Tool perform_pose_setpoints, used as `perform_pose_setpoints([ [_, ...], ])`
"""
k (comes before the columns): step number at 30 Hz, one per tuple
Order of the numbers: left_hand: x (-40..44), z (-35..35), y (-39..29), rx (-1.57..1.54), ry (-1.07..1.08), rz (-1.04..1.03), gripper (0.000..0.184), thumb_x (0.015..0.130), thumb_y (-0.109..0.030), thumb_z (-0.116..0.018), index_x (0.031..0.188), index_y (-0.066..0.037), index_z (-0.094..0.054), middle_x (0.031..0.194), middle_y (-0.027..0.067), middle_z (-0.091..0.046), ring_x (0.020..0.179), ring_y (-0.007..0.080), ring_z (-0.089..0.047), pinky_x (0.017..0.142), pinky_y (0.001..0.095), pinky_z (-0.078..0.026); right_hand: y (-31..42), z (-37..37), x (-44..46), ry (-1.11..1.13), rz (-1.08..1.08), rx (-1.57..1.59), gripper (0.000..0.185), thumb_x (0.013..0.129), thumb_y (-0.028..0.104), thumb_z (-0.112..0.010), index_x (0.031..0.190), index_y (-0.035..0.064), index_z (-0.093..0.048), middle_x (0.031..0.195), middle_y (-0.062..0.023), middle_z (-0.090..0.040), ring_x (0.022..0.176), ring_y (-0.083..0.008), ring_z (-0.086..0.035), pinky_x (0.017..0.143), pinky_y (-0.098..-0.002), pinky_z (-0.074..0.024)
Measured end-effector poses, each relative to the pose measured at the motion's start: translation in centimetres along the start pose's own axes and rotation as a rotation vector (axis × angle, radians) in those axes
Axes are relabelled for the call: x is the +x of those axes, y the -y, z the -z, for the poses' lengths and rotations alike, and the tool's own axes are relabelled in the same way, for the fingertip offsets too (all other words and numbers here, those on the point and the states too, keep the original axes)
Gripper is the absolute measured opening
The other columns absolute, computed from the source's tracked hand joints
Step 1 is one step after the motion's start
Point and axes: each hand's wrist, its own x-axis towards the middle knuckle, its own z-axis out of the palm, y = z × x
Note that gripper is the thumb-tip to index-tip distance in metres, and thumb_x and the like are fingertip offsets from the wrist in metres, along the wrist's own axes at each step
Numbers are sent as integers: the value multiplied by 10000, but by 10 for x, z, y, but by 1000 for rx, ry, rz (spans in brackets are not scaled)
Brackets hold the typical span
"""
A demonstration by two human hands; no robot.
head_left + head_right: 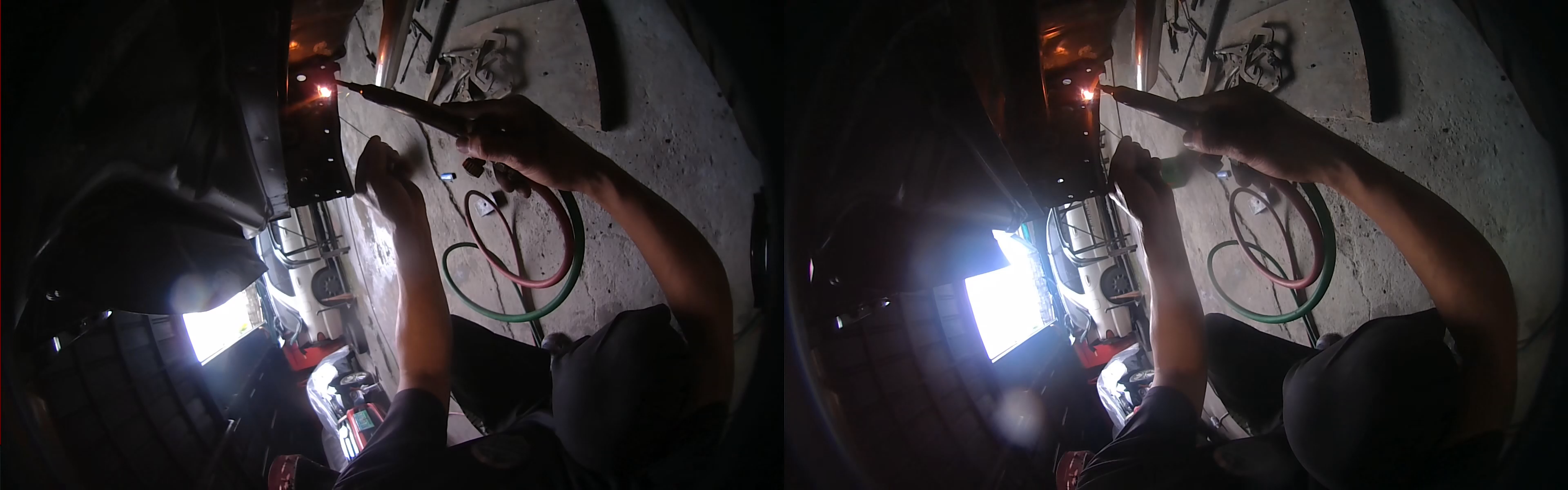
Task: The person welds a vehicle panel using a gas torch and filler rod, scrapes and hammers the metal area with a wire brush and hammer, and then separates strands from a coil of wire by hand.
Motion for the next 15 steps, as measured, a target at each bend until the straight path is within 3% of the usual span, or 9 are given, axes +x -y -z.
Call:
perform_pose_setpoints([
  [15, 0, -5, -3, 22, -41, 14, 248, 936, -141, -636, 706, -119, -547, 619, -24, -474, 507, 82, -420, 487, 229, -360, 2, -2, 0, -4, 5, 7, 599, 924, 211, -615, 1466, 16, -453, 842, -89, -642, 501, -88, -595, 459, -240, -515],
])
